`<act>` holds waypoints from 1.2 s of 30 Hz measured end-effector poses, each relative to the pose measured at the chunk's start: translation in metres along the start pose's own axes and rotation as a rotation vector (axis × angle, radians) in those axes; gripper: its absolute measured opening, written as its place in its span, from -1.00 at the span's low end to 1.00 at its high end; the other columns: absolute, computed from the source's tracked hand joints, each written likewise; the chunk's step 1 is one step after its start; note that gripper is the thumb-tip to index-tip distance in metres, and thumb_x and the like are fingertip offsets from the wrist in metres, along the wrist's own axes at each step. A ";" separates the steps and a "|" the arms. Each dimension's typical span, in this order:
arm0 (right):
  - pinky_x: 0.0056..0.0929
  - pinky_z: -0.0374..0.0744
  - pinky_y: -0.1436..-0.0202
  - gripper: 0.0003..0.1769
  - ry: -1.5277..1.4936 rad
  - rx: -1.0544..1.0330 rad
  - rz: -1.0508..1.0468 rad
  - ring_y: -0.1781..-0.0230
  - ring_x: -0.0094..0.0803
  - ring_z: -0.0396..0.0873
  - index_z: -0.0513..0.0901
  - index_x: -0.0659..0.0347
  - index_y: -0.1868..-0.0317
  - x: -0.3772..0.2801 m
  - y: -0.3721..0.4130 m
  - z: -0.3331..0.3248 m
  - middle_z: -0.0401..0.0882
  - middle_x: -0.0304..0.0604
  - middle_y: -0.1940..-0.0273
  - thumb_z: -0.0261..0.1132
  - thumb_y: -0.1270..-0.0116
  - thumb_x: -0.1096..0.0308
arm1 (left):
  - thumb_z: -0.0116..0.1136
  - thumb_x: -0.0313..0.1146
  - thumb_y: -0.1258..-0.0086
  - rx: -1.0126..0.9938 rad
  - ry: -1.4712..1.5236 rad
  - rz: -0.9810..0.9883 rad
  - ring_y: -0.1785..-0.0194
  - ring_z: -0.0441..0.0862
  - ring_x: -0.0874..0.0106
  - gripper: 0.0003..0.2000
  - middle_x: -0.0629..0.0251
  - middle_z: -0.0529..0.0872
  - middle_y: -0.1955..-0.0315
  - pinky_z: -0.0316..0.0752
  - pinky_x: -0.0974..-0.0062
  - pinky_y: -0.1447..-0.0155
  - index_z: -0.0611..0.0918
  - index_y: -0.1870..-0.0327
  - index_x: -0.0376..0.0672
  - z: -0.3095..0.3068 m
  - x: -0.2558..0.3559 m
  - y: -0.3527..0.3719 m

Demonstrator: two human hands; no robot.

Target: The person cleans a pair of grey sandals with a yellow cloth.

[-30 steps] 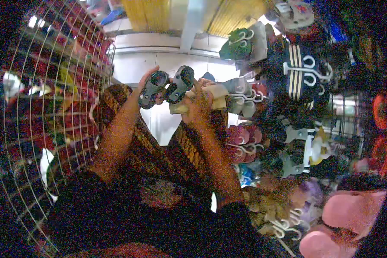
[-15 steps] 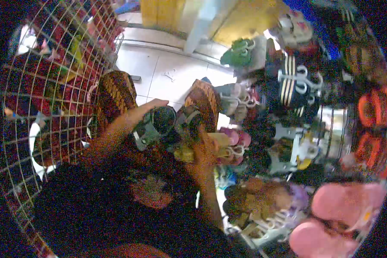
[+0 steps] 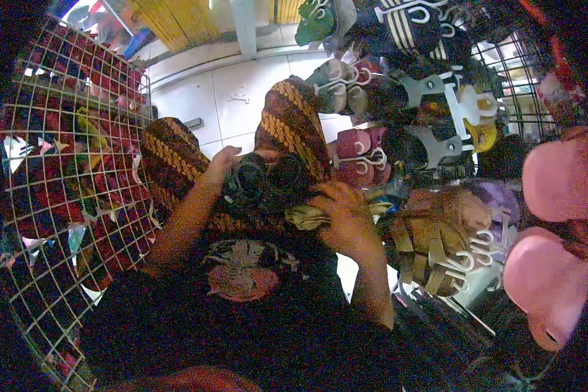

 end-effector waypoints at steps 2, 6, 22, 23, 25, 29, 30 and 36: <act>-0.09 0.38 -0.33 -0.48 -0.052 0.008 0.001 -0.26 -0.01 0.47 0.67 0.13 -0.03 0.005 0.003 0.000 0.61 -0.05 -0.17 0.28 0.06 0.54 | -0.16 -0.08 -0.44 0.091 -0.212 0.000 -0.18 0.66 0.17 -0.29 -0.09 0.64 -0.16 0.52 0.28 -0.34 0.19 -0.54 -0.35 -0.010 -0.003 -0.008; -0.18 0.43 -0.28 -0.46 -0.215 0.048 0.226 -0.21 0.00 0.51 0.64 0.14 -0.10 -0.010 0.003 -0.010 0.62 -0.01 -0.15 0.29 -0.01 0.55 | -0.16 -0.10 -0.44 -0.007 -0.031 0.044 -0.20 0.65 0.19 -0.28 -0.07 0.62 -0.20 0.53 0.31 -0.34 0.16 -0.53 -0.41 0.008 0.002 -0.003; -0.07 0.29 -0.22 -0.41 0.499 0.165 0.005 -0.10 -0.18 0.46 0.70 -0.26 -0.10 -0.043 -0.025 0.017 0.55 -0.28 -0.04 0.30 -0.05 0.52 | 0.09 -0.11 -0.42 -0.194 -0.262 -0.116 -0.40 0.46 0.27 -0.19 0.02 0.33 -0.46 0.38 0.37 -0.46 0.04 -0.61 -0.23 0.006 -0.004 -0.003; -0.07 0.28 -0.25 -0.41 0.450 0.185 0.021 -0.14 -0.19 0.45 0.70 -0.26 -0.10 -0.039 -0.024 0.016 0.56 -0.28 -0.07 0.30 -0.04 0.52 | 0.09 -0.11 -0.43 -0.183 -0.280 -0.103 -0.40 0.46 0.27 -0.20 0.03 0.33 -0.46 0.38 0.37 -0.46 0.05 -0.61 -0.22 0.006 -0.003 -0.004; -0.07 0.27 -0.29 -0.39 0.354 0.230 0.049 -0.22 -0.20 0.45 0.70 -0.26 -0.11 -0.024 -0.023 0.019 0.57 -0.27 -0.13 0.31 -0.02 0.51 | 0.07 -0.13 -0.44 -0.162 -0.319 -0.075 -0.40 0.46 0.27 -0.22 0.04 0.33 -0.46 0.39 0.37 -0.45 0.06 -0.61 -0.20 0.004 -0.008 -0.006; -0.09 0.24 -0.34 -0.35 0.362 0.225 0.079 -0.25 -0.26 0.47 0.69 -0.23 -0.14 -0.024 -0.025 0.029 0.58 -0.25 -0.18 0.32 0.04 0.51 | 0.10 -0.08 -0.44 -0.115 -0.425 -0.058 -0.44 0.39 0.29 -0.25 0.07 0.33 -0.46 0.31 0.41 -0.48 0.15 -0.59 -0.17 -0.005 -0.010 -0.010; -0.08 0.25 -0.34 -0.33 0.338 0.199 0.046 -0.24 -0.26 0.48 0.69 -0.23 -0.15 -0.024 -0.024 0.026 0.59 -0.25 -0.17 0.31 0.05 0.52 | 0.11 -0.08 -0.43 -0.134 -0.572 -0.034 -0.48 0.31 0.30 -0.26 0.09 0.31 -0.47 0.22 0.40 -0.52 0.18 -0.58 -0.18 -0.006 -0.005 -0.012; -0.14 0.31 -0.29 -0.52 0.226 0.274 0.165 -0.09 -0.27 0.56 0.68 0.02 0.03 -0.022 -0.024 0.013 0.63 -0.28 -0.01 0.33 0.07 0.50 | 0.15 -0.07 -0.39 -0.163 -0.706 -0.082 -0.53 0.22 0.29 -0.25 0.12 0.27 -0.50 0.10 0.34 -0.57 0.23 -0.54 -0.23 -0.003 -0.003 -0.011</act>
Point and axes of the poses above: each hand's wrist, its own y-axis away from the middle knuckle, its own z-axis out of the palm, x = y × z, the point moved 1 cm from there along -y, towards the middle knuckle
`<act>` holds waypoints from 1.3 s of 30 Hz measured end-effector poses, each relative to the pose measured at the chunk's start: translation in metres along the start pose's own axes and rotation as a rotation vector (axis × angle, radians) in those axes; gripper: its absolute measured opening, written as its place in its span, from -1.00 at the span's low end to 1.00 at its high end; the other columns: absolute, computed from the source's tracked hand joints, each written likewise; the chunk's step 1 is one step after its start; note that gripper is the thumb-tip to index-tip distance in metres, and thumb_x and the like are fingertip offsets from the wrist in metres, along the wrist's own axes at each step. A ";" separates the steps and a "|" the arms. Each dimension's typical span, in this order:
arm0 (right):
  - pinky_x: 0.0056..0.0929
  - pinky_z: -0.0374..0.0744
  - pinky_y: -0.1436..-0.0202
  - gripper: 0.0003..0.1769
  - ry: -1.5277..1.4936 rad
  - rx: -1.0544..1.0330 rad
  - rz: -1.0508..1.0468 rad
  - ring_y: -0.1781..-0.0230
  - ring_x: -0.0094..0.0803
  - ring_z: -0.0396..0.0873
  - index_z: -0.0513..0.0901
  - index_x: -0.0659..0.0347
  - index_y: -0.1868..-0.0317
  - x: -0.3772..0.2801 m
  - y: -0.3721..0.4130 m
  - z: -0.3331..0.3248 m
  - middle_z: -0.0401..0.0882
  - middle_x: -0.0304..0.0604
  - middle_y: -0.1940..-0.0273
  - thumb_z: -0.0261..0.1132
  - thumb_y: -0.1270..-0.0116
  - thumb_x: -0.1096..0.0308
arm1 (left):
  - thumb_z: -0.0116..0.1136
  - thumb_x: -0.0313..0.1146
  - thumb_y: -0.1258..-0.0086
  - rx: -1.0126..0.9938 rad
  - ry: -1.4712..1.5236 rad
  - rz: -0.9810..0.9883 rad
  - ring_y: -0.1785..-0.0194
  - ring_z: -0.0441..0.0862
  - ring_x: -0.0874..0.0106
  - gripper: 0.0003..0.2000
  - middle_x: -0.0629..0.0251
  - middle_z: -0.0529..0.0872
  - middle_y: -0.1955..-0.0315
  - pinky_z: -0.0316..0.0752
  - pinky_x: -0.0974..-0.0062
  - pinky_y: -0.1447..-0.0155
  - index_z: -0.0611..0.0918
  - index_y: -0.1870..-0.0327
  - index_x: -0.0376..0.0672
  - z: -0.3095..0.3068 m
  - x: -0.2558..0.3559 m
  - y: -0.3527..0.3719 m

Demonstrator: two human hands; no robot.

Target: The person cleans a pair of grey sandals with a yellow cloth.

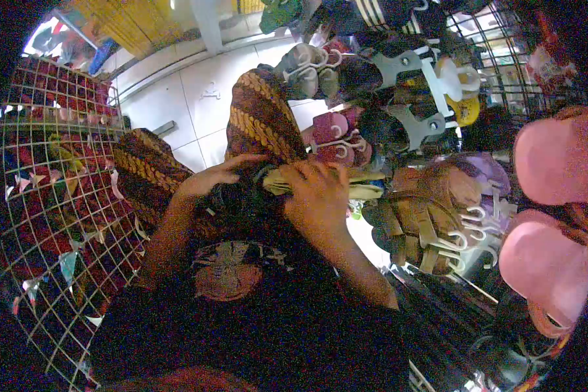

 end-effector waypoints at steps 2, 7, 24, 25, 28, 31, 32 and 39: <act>-0.15 0.33 -0.27 -0.53 -0.005 0.014 -0.064 -0.05 -0.28 0.58 0.68 0.01 0.05 -0.012 0.003 0.010 0.64 -0.28 0.07 0.34 0.07 0.50 | 0.12 -0.06 -0.40 0.012 -0.151 0.023 -0.55 0.19 0.26 -0.27 0.12 0.23 -0.53 0.04 0.31 -0.60 0.27 -0.51 -0.26 -0.003 0.002 0.003; -0.13 0.38 -0.18 -0.52 -0.042 -0.121 -0.120 -0.04 -0.27 0.57 0.66 0.02 0.04 -0.005 0.007 0.002 0.61 -0.30 0.07 0.30 0.07 0.52 | 0.06 -0.20 -0.39 0.005 -0.078 0.091 -0.54 0.21 0.29 -0.36 0.15 0.30 -0.49 0.04 0.33 -0.60 0.33 -0.49 -0.25 0.001 0.001 0.000; -0.18 0.40 -0.08 -0.62 -0.104 -0.156 -0.114 0.07 -0.28 0.59 0.67 0.03 0.13 0.001 0.002 0.000 0.59 -0.27 0.19 0.31 0.06 0.46 | 0.08 -0.27 -0.40 0.065 -0.149 0.139 -0.49 0.34 0.26 -0.43 0.16 0.48 -0.39 0.12 0.30 -0.57 0.42 -0.44 -0.25 0.013 0.012 0.003; -0.18 0.41 -0.06 -0.63 -0.083 -0.111 -0.060 0.08 -0.26 0.60 0.67 0.04 0.13 0.004 0.002 0.001 0.59 -0.25 0.19 0.31 0.05 0.46 | 0.08 -0.27 -0.40 0.062 -0.154 0.108 -0.51 0.31 0.26 -0.42 0.16 0.46 -0.41 0.10 0.30 -0.58 0.41 -0.45 -0.25 0.015 0.015 0.003; -0.12 0.45 0.00 -0.61 -0.012 -0.003 0.036 0.15 -0.16 0.63 0.64 0.10 0.06 0.005 0.001 0.003 0.61 -0.19 0.20 0.37 -0.02 0.36 | 0.09 -0.27 -0.39 0.048 -0.215 0.051 -0.55 0.23 0.27 -0.40 0.16 0.39 -0.46 0.06 0.30 -0.60 0.38 -0.47 -0.24 0.018 0.026 0.000; -0.14 0.45 -0.02 -0.56 -0.040 0.055 -0.003 0.12 -0.16 0.64 0.60 0.13 -0.01 -0.001 0.000 0.006 0.63 -0.16 0.17 0.41 -0.07 0.28 | 0.11 -0.29 -0.38 0.019 -0.326 0.010 -0.57 0.19 0.29 -0.38 0.17 0.32 -0.50 0.05 0.31 -0.60 0.35 -0.49 -0.22 0.016 0.035 -0.002; -0.19 0.45 -0.05 -0.50 -0.045 0.023 0.027 0.10 -0.17 0.64 0.58 0.13 -0.05 0.002 0.000 0.004 0.65 -0.16 0.16 0.46 -0.07 0.22 | 0.12 -0.30 -0.37 -0.005 -0.342 -0.041 -0.57 0.18 0.28 -0.37 0.18 0.30 -0.50 0.05 0.32 -0.59 0.34 -0.49 -0.22 0.016 0.042 -0.002; -0.03 0.23 -0.31 -0.47 -0.062 0.064 0.005 -0.01 -0.27 0.65 0.61 0.04 -0.10 0.025 0.007 0.012 0.72 -0.23 0.11 0.49 -0.10 0.14 | 0.10 -0.42 -0.39 0.039 -0.525 -0.081 -0.45 0.37 0.25 -0.47 0.10 0.47 -0.37 0.23 0.36 -0.50 0.42 -0.41 -0.24 0.021 0.046 -0.016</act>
Point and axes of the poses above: each hand's wrist, its own y-axis away from the middle knuckle, its own z-axis out of the palm, x = y × z, the point moved 1 cm from there along -y, towards the middle knuckle
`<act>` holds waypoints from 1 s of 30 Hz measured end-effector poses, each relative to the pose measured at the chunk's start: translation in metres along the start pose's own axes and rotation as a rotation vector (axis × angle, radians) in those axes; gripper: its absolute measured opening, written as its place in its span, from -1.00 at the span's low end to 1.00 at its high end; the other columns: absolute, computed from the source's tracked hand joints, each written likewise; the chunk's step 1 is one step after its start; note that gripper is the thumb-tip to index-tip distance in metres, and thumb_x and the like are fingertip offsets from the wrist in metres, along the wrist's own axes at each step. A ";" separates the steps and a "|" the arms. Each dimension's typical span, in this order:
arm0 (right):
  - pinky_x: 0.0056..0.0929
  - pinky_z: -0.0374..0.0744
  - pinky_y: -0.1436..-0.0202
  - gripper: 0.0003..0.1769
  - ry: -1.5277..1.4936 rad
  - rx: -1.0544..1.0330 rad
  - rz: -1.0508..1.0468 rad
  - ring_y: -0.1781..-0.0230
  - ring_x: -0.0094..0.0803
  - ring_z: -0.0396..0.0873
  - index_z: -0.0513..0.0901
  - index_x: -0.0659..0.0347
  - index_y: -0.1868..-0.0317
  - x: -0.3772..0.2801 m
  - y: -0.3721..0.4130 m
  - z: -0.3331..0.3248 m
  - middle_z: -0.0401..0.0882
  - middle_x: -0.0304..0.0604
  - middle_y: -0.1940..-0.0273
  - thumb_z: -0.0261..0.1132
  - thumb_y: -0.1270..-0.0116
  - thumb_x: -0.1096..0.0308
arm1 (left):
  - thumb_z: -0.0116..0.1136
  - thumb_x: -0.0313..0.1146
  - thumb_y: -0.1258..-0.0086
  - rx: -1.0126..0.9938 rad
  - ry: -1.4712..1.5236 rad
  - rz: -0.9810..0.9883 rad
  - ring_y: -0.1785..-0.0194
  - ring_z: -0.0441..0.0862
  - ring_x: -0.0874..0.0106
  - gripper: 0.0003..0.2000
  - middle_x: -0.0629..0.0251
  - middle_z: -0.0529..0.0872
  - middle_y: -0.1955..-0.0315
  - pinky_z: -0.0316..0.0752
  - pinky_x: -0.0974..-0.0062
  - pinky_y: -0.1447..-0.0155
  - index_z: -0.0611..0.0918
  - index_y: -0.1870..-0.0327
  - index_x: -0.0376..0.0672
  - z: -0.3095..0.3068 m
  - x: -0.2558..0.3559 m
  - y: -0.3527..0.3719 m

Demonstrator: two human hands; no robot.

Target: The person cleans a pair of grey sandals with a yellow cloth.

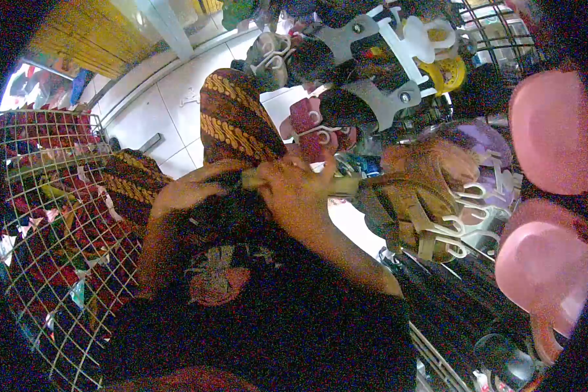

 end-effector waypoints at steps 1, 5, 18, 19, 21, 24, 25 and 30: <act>0.00 0.20 -0.33 -0.47 0.080 0.055 0.070 -0.03 -0.29 0.65 0.61 0.03 -0.11 -0.002 -0.001 0.004 0.72 -0.24 0.10 0.49 -0.11 0.13 | 0.09 -0.42 -0.40 0.057 -0.066 -0.027 -0.42 0.41 0.24 -0.49 0.08 0.50 -0.33 0.26 0.36 -0.48 0.43 -0.39 -0.24 0.005 0.003 -0.002; 0.05 0.19 -0.33 -0.45 0.210 -0.004 0.159 -0.04 -0.26 0.60 0.58 0.02 -0.16 -0.015 -0.005 0.015 0.64 -0.17 0.04 0.46 -0.16 0.10 | 0.05 -0.43 -0.44 0.248 -0.218 -0.083 -0.32 0.53 0.18 -0.56 0.03 0.61 -0.21 0.33 0.34 -0.44 0.48 -0.34 -0.24 0.023 0.009 -0.003; -0.15 0.36 0.01 -0.45 0.238 0.178 -0.007 0.21 -0.24 0.62 0.58 0.07 -0.10 -0.011 -0.025 0.035 0.61 -0.21 0.26 0.47 -0.13 0.05 | 0.03 -0.44 -0.44 0.405 -0.148 -0.155 -0.34 0.51 0.13 -0.58 0.00 0.59 -0.22 0.32 0.33 -0.44 0.48 -0.32 -0.27 0.029 -0.005 0.000; -0.16 0.37 0.03 -0.47 0.192 0.183 -0.023 0.24 -0.25 0.62 0.59 0.07 -0.04 -0.009 -0.027 0.035 0.60 -0.21 0.30 0.46 -0.14 0.00 | 0.03 -0.44 -0.44 0.411 -0.151 -0.155 -0.35 0.50 0.13 -0.58 0.00 0.58 -0.23 0.31 0.33 -0.45 0.47 -0.32 -0.27 0.030 -0.003 0.001; -0.19 0.39 0.06 -0.50 0.095 0.191 -0.053 0.29 -0.25 0.61 0.61 0.09 0.06 -0.003 -0.030 0.034 0.57 -0.23 0.38 0.44 -0.16 -0.08 | 0.03 -0.44 -0.43 0.420 -0.157 -0.160 -0.36 0.48 0.13 -0.57 0.00 0.56 -0.24 0.30 0.34 -0.46 0.46 -0.33 -0.28 0.035 0.002 0.005; -0.25 0.40 0.14 -0.49 0.082 0.085 -0.135 0.33 -0.27 0.60 0.59 0.08 0.22 -0.003 -0.027 0.026 0.55 -0.23 0.41 0.42 -0.15 -0.19 | 0.02 -0.45 -0.43 0.383 -0.070 -0.020 -0.37 0.46 0.15 -0.57 0.01 0.53 -0.26 0.28 0.34 -0.48 0.47 -0.31 -0.29 0.032 -0.016 0.006; -0.20 0.50 0.20 -0.46 0.103 0.059 -0.133 0.29 -0.21 0.64 0.56 0.09 0.33 -0.006 -0.027 0.021 0.63 -0.17 0.35 0.40 -0.15 -0.25 | 0.01 -0.47 -0.42 0.338 -0.135 0.001 -0.39 0.44 0.17 -0.57 0.02 0.54 -0.25 0.24 0.35 -0.50 0.47 -0.31 -0.29 0.028 -0.025 0.003; 0.01 0.64 0.28 -0.39 0.063 0.081 0.244 0.38 0.04 0.70 0.61 0.14 0.38 0.000 -0.047 0.040 0.69 0.01 0.38 0.34 -0.18 -0.33 | -0.02 -0.45 -0.41 0.358 -0.100 -0.002 -0.37 0.43 0.18 -0.58 0.03 0.55 -0.22 0.22 0.36 -0.49 0.47 -0.29 -0.28 0.029 -0.025 0.003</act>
Point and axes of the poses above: each hand's wrist, its own y-axis away from the middle knuckle, its own z-axis out of the palm, x = y × z, the point moved 1 cm from there along -y, towards the middle knuckle
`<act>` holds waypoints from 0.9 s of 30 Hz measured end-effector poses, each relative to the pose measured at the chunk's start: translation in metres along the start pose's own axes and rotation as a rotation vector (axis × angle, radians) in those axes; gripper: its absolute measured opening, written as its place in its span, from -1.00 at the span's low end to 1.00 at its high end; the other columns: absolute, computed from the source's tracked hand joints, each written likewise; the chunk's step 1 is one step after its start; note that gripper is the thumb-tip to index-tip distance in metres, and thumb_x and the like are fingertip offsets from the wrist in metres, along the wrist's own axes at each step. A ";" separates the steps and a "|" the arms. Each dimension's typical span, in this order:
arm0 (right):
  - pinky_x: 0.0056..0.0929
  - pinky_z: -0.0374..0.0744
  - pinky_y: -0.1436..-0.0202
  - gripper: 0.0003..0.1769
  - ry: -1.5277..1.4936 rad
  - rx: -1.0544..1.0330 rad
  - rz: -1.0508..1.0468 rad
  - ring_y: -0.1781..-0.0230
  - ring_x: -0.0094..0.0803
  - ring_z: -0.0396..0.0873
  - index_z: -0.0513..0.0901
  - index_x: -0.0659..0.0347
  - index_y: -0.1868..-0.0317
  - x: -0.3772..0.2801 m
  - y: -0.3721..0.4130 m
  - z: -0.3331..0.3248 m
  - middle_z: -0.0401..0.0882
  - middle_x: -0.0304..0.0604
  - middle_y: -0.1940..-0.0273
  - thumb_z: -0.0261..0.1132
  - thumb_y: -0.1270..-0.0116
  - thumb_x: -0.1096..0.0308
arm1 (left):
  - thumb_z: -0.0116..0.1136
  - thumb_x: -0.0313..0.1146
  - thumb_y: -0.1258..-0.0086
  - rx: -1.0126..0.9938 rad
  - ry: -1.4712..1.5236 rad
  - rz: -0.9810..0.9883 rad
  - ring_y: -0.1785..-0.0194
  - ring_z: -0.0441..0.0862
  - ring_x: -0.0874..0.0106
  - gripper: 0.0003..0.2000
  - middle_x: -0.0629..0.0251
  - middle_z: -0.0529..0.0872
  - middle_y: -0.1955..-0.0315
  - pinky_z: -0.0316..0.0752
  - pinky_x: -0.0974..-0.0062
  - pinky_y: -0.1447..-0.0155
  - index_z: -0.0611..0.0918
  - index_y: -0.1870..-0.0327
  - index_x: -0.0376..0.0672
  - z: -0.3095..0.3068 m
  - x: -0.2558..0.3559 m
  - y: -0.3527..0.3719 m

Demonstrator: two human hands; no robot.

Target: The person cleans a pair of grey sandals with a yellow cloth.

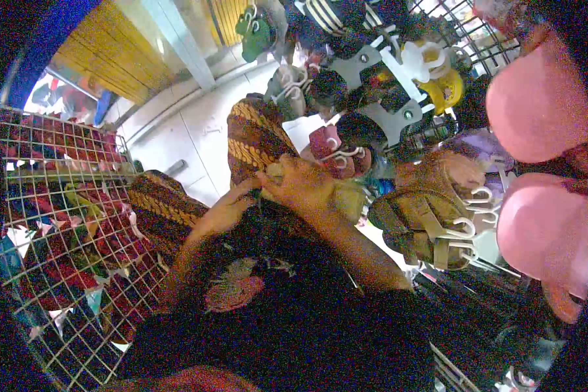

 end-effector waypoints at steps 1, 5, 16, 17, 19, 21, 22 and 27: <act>0.01 0.64 0.29 -0.39 0.020 -0.008 -0.022 0.40 0.04 0.70 0.62 0.13 0.38 -0.003 -0.001 0.000 0.69 0.02 0.41 0.33 -0.18 -0.33 | -0.02 -0.45 -0.41 0.000 0.020 -0.014 -0.36 0.43 0.18 -0.59 0.03 0.56 -0.21 0.22 0.37 -0.48 0.48 -0.29 -0.28 -0.002 0.000 0.000; -0.01 0.65 0.29 -0.32 0.101 -0.266 -0.040 0.37 0.07 0.72 0.65 0.12 0.36 -0.011 -0.007 -0.016 0.70 0.10 0.43 0.24 -0.20 -0.43 | -0.03 -0.45 -0.40 -0.053 0.106 -0.018 -0.33 0.46 0.22 -0.61 0.05 0.58 -0.16 0.25 0.41 -0.45 0.50 -0.25 -0.28 -0.009 0.008 0.001; -0.08 0.58 -0.06 -0.27 -0.431 -0.583 -0.110 -0.01 0.12 0.66 0.44 0.22 -0.16 0.010 -0.006 -0.031 0.67 0.18 0.11 0.46 -0.21 -0.14 | 0.06 -0.43 -0.39 -0.231 0.241 -0.002 -0.32 0.44 0.37 -0.55 0.18 0.56 -0.19 0.26 0.40 -0.44 0.45 -0.32 -0.21 -0.031 -0.002 0.004; -0.13 0.56 -0.11 -0.22 -0.506 -0.749 -0.143 -0.06 0.07 0.64 0.32 0.16 -0.30 0.017 -0.007 -0.038 0.65 0.14 0.05 0.52 -0.19 0.14 | 0.18 -0.40 -0.39 -0.247 0.247 0.069 -0.31 0.45 0.38 -0.54 0.17 0.56 -0.20 0.31 0.40 -0.41 0.46 -0.31 -0.19 -0.035 -0.005 0.004; -0.10 0.56 -0.14 -0.35 -0.500 -0.775 -0.249 -0.08 0.06 0.62 0.36 0.18 -0.24 0.020 -0.004 -0.054 0.63 0.16 0.04 0.47 -0.22 0.24 | 0.27 -0.36 -0.38 -0.252 0.187 0.131 -0.30 0.46 0.36 -0.52 0.17 0.56 -0.21 0.34 0.36 -0.39 0.45 -0.30 -0.20 -0.039 -0.007 0.003; -0.13 0.55 -0.20 -0.40 -0.455 -0.835 -0.294 -0.13 0.00 0.61 0.38 0.18 -0.29 0.021 0.001 -0.060 0.62 0.14 -0.04 0.40 -0.29 0.32 | 0.44 -0.25 -0.31 -0.236 0.177 0.154 -0.27 0.50 0.33 -0.43 0.16 0.57 -0.20 0.36 0.32 -0.38 0.45 -0.28 -0.22 -0.039 -0.011 0.002; -0.14 0.54 -0.22 -0.38 -0.473 -0.870 -0.247 -0.16 -0.01 0.60 0.38 0.17 -0.32 0.019 0.001 -0.060 0.61 0.12 -0.07 0.40 -0.28 0.33 | 0.45 -0.23 -0.29 -0.230 0.158 0.122 -0.27 0.50 0.32 -0.41 0.16 0.57 -0.19 0.36 0.31 -0.38 0.45 -0.28 -0.22 -0.039 -0.012 0.002; -0.19 0.48 -0.35 -0.29 -0.518 -0.937 -0.195 -0.28 -0.07 0.54 0.36 0.08 -0.42 0.004 -0.003 -0.058 0.56 0.04 -0.25 0.39 -0.27 0.41 | 0.48 -0.23 -0.22 -0.174 0.111 0.075 -0.23 0.53 0.28 -0.40 0.14 0.58 -0.19 0.38 0.28 -0.34 0.47 -0.24 -0.19 -0.045 -0.010 0.004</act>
Point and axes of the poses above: each hand's wrist, its own y-axis away from the middle knuckle, its own z-axis out of the palm, x = y × z, the point moved 1 cm from there along -y, towards the middle knuckle
